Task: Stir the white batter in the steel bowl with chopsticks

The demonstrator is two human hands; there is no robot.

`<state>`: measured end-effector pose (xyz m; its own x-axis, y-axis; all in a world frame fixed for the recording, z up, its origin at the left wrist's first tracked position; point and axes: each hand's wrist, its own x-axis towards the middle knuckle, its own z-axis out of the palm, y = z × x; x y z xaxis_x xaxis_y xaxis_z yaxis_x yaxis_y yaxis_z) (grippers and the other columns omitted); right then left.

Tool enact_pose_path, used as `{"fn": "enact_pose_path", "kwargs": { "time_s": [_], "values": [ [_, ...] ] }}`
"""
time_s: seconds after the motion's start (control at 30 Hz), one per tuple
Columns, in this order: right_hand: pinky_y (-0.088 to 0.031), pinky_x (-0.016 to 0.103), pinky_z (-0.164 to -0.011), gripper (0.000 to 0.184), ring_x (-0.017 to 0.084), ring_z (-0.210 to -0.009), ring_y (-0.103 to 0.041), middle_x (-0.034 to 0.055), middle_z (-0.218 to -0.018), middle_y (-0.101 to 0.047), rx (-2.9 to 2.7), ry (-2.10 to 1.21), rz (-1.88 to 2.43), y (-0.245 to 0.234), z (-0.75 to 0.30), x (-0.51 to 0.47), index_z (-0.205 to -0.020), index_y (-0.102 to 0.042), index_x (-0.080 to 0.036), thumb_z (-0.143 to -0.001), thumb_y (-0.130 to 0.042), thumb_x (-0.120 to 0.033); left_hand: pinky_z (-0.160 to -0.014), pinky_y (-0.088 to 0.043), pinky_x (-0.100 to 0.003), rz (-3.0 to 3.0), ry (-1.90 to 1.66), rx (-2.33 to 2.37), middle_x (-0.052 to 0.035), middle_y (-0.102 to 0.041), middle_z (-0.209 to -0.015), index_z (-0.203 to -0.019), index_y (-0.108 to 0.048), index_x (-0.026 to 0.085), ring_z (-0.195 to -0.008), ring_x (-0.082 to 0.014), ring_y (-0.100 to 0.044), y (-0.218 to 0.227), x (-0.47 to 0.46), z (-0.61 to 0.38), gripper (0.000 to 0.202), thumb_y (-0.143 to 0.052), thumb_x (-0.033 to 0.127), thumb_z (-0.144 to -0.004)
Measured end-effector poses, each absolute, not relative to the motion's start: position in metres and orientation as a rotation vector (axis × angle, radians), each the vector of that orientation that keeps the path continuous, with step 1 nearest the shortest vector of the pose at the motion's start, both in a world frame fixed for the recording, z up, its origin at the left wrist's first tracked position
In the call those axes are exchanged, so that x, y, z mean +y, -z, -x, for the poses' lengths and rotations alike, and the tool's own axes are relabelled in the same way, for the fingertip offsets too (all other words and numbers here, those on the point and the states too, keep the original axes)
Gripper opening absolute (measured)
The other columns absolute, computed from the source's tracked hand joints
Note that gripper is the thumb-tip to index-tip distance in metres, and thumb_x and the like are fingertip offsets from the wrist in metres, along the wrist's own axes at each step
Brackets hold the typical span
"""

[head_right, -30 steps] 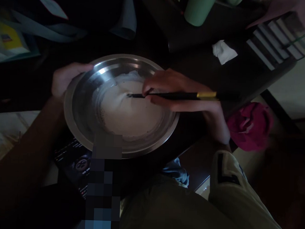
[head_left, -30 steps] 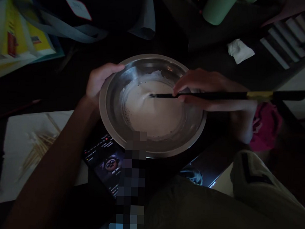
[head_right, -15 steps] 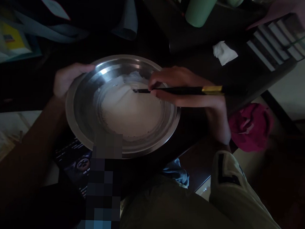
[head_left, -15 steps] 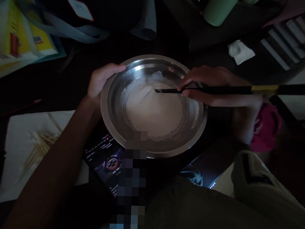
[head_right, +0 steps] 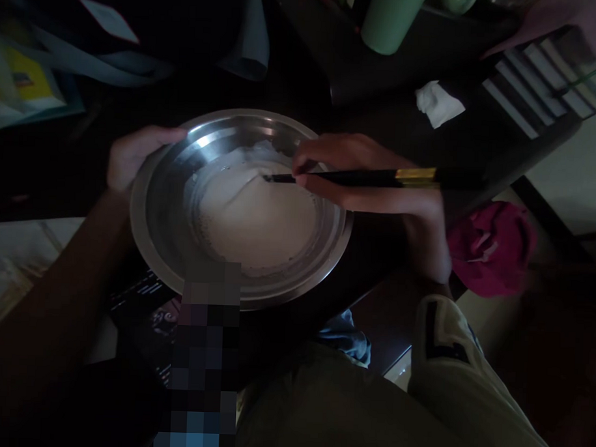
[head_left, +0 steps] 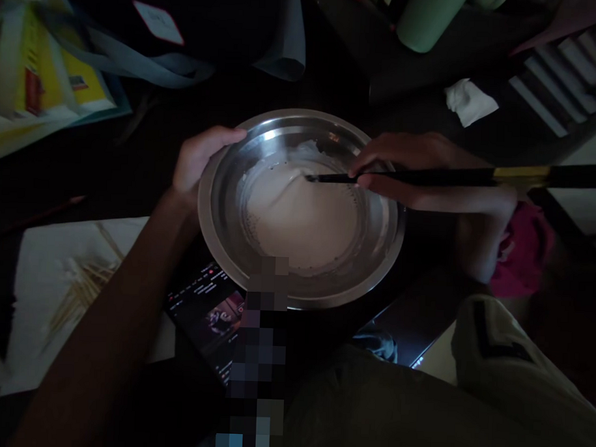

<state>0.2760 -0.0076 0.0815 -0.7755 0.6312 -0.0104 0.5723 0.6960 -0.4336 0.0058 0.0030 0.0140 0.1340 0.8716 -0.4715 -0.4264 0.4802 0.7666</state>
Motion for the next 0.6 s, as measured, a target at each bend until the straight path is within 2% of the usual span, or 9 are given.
{"fn": "enact_pose_path", "kwargs": {
  "time_s": [0.1, 0.2, 0.27, 0.33, 0.43, 0.53, 0.6],
  "values": [
    [-0.051, 0.028, -0.075, 0.019, 0.014, -0.089, -0.066, 0.0042, -0.098, -0.071, -2.871, -0.804, 0.842, -0.091, -0.282, -0.006, -0.103, -0.064, -0.019, -0.099, -0.049, -0.029, -0.053, -0.054, -0.024, -0.544, -0.997, 1.020, -0.0050, -0.065, -0.057, -0.096, -0.068, 0.009, -0.074, -0.0218, -0.073, -0.014, 0.002, -0.006, 0.034, -0.037, 0.021, -0.096],
    [-0.052, 0.028, -0.080, 0.021, 0.015, -0.097, -0.067, 0.0070, -0.104, -0.071, -2.872, -1.032, 0.553, -0.082, -0.276, -0.006, -0.106, -0.064, -0.015, -0.098, -0.052, -0.030, -0.067, -0.060, -0.030, -0.503, -1.003, 1.017, -0.0035, -0.068, -0.064, -0.101, -0.067, 0.009, -0.081, -0.0228, -0.074, -0.013, 0.003, -0.005, 0.033, -0.037, 0.021, -0.096],
    [-0.051, 0.028, -0.084, 0.024, 0.015, -0.101, -0.065, 0.0086, -0.108, -0.069, -2.832, -0.999, 0.558, -0.073, -0.269, -0.007, -0.110, -0.063, -0.014, -0.098, -0.052, -0.032, -0.068, -0.061, -0.032, -0.482, -0.998, 1.016, -0.0023, -0.067, -0.064, -0.101, -0.066, 0.010, -0.081, -0.0229, -0.074, -0.013, 0.004, -0.005, 0.031, -0.037, 0.021, -0.097],
    [-0.049, 0.030, -0.086, 0.026, 0.015, -0.101, -0.064, 0.0081, -0.110, -0.068, -2.791, -0.826, 0.751, -0.069, -0.267, -0.008, -0.112, -0.062, -0.015, -0.099, -0.050, -0.034, -0.063, -0.060, -0.030, -0.484, -1.008, 1.035, -0.0019, -0.066, -0.060, -0.101, -0.066, 0.010, -0.078, -0.0225, -0.074, -0.012, 0.005, -0.004, 0.030, -0.038, 0.021, -0.096],
    [-0.049, 0.030, -0.079, 0.022, 0.015, -0.090, -0.064, 0.0053, -0.101, -0.069, -2.744, -0.615, 0.993, -0.078, -0.274, -0.008, -0.105, -0.062, -0.017, -0.099, -0.048, -0.032, -0.060, -0.060, -0.030, -0.486, -1.008, 1.064, -0.0033, -0.066, -0.060, -0.100, -0.066, 0.011, -0.077, -0.0235, -0.074, -0.011, 0.005, -0.003, 0.029, -0.040, 0.022, -0.095],
    [-0.049, 0.029, -0.071, 0.022, 0.015, -0.085, -0.066, 0.0054, -0.095, -0.070, -2.851, -0.762, 0.887, -0.088, -0.281, -0.007, -0.102, -0.064, -0.016, -0.099, -0.047, -0.030, -0.068, -0.062, -0.033, -0.495, -0.994, 1.018, -0.0045, -0.067, -0.062, -0.100, -0.067, 0.011, -0.082, -0.0254, -0.074, -0.010, 0.004, -0.003, 0.028, -0.042, 0.023, -0.093],
    [-0.051, 0.028, -0.075, 0.023, 0.015, -0.091, -0.067, 0.0069, -0.099, -0.071, -2.906, -0.931, 0.677, -0.086, -0.279, -0.007, -0.104, -0.064, -0.014, -0.099, -0.049, -0.031, -0.075, -0.062, -0.036, -0.500, -0.997, 1.003, -0.0039, -0.066, -0.062, -0.099, -0.067, 0.011, -0.085, -0.0255, -0.074, -0.010, 0.004, -0.003, 0.028, -0.042, 0.022, -0.094]
  ]
}}
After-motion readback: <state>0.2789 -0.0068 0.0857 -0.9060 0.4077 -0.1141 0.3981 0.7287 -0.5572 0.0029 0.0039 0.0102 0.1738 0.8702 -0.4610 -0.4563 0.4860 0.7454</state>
